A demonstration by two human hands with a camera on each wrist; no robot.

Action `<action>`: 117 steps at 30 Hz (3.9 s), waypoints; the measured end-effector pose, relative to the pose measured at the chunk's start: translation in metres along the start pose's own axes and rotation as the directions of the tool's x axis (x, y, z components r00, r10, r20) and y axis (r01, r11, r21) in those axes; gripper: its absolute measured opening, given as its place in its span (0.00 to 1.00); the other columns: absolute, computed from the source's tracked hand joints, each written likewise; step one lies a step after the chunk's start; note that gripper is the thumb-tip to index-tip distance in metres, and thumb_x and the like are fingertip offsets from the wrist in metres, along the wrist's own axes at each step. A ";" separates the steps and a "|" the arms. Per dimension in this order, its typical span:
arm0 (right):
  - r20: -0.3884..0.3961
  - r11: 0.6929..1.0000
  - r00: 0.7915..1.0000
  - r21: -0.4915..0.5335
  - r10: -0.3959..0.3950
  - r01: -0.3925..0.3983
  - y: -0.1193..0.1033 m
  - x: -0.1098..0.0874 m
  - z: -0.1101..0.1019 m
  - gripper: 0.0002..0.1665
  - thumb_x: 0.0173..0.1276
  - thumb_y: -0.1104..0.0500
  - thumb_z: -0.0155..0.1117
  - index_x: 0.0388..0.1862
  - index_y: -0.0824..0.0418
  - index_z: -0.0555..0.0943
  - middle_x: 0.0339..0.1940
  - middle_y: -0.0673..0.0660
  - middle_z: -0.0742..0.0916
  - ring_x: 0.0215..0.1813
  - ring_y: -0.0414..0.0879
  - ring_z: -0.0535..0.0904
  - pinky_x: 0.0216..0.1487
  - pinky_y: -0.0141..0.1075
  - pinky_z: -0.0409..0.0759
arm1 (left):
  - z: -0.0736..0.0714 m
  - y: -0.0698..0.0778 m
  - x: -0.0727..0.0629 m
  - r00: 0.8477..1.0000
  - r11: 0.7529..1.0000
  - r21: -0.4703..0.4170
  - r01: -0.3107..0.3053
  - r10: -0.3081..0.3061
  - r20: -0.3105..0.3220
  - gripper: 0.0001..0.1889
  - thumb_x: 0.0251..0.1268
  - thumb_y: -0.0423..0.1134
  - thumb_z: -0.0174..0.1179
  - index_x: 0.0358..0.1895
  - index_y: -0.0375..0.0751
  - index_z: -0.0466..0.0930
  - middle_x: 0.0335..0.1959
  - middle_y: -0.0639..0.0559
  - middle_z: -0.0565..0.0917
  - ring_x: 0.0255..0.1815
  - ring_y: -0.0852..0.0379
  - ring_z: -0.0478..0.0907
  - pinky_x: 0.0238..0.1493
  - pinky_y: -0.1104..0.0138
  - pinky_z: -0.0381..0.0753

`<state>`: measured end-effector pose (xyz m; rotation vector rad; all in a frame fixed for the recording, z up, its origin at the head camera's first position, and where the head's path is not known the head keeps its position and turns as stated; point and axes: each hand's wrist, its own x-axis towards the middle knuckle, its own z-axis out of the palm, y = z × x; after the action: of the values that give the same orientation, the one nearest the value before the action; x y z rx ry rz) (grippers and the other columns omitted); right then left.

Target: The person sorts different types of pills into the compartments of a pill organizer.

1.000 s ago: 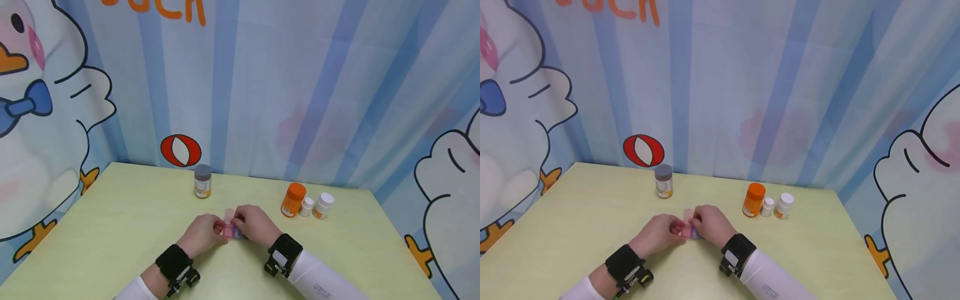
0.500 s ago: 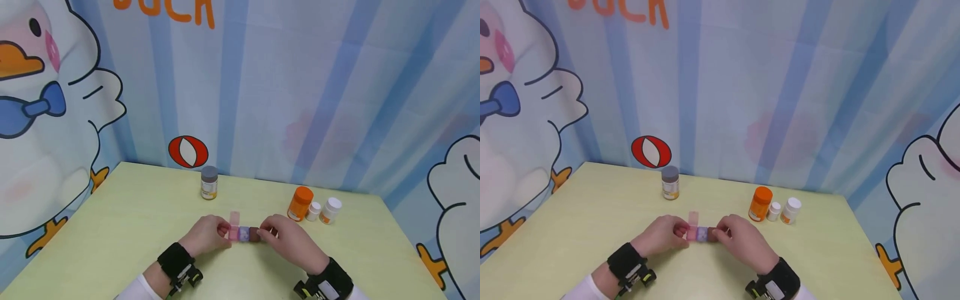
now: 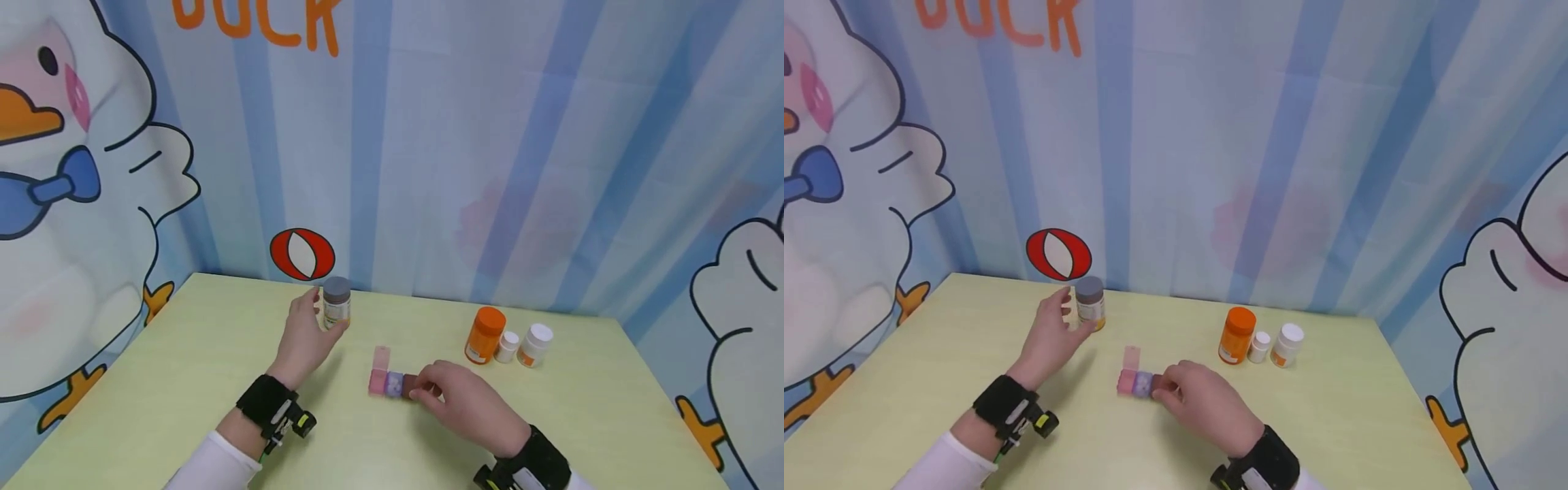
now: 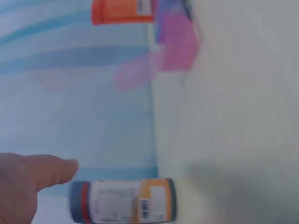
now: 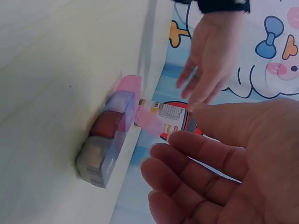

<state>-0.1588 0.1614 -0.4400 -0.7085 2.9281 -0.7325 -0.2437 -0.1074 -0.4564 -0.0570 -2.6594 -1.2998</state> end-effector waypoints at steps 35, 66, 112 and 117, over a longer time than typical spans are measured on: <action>-0.043 0.996 0.999 0.086 0.009 -0.005 -0.007 -0.011 -0.029 0.13 0.70 0.38 0.55 0.42 0.40 0.82 0.34 0.35 0.81 0.34 0.35 0.76 0.36 0.31 0.76 | 0.034 0.027 -0.107 0.861 0.990 -0.124 -0.063 0.117 0.496 0.34 0.45 0.62 0.71 0.55 0.54 0.73 0.47 0.63 0.80 0.45 0.62 0.77 0.47 0.63 0.81; 0.044 0.947 0.966 -0.188 -0.256 0.260 -0.035 -0.029 -0.009 0.44 0.59 0.25 0.54 0.68 0.46 0.68 0.52 0.43 0.76 0.40 0.32 0.73 0.40 0.26 0.78 | 0.039 0.024 -0.110 0.777 0.982 -0.113 -0.152 0.190 0.601 0.31 0.45 0.62 0.72 0.54 0.60 0.74 0.38 0.69 0.80 0.39 0.65 0.76 0.41 0.69 0.75; 0.036 0.928 0.966 -0.270 -0.258 0.258 -0.040 -0.036 -0.012 0.39 0.64 0.28 0.52 0.66 0.50 0.71 0.54 0.45 0.77 0.47 0.35 0.73 0.46 0.29 0.78 | 0.041 0.026 -0.111 0.787 0.978 -0.053 -0.200 0.193 0.586 0.33 0.46 0.65 0.70 0.55 0.56 0.74 0.38 0.68 0.79 0.38 0.66 0.76 0.41 0.71 0.76; 0.078 0.894 0.925 -0.239 -0.371 0.379 -0.038 -0.039 -0.015 0.31 0.68 0.43 0.62 0.68 0.45 0.69 0.61 0.44 0.74 0.58 0.36 0.72 0.56 0.33 0.78 | 0.040 0.025 -0.112 0.787 0.977 -0.059 -0.204 0.199 0.584 0.34 0.46 0.63 0.71 0.57 0.58 0.73 0.40 0.68 0.79 0.39 0.64 0.75 0.40 0.71 0.75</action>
<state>-0.1102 0.1552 -0.4117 -1.3232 2.9146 -0.3593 -0.1366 -0.0556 -0.4815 -0.8601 -3.0262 -1.3677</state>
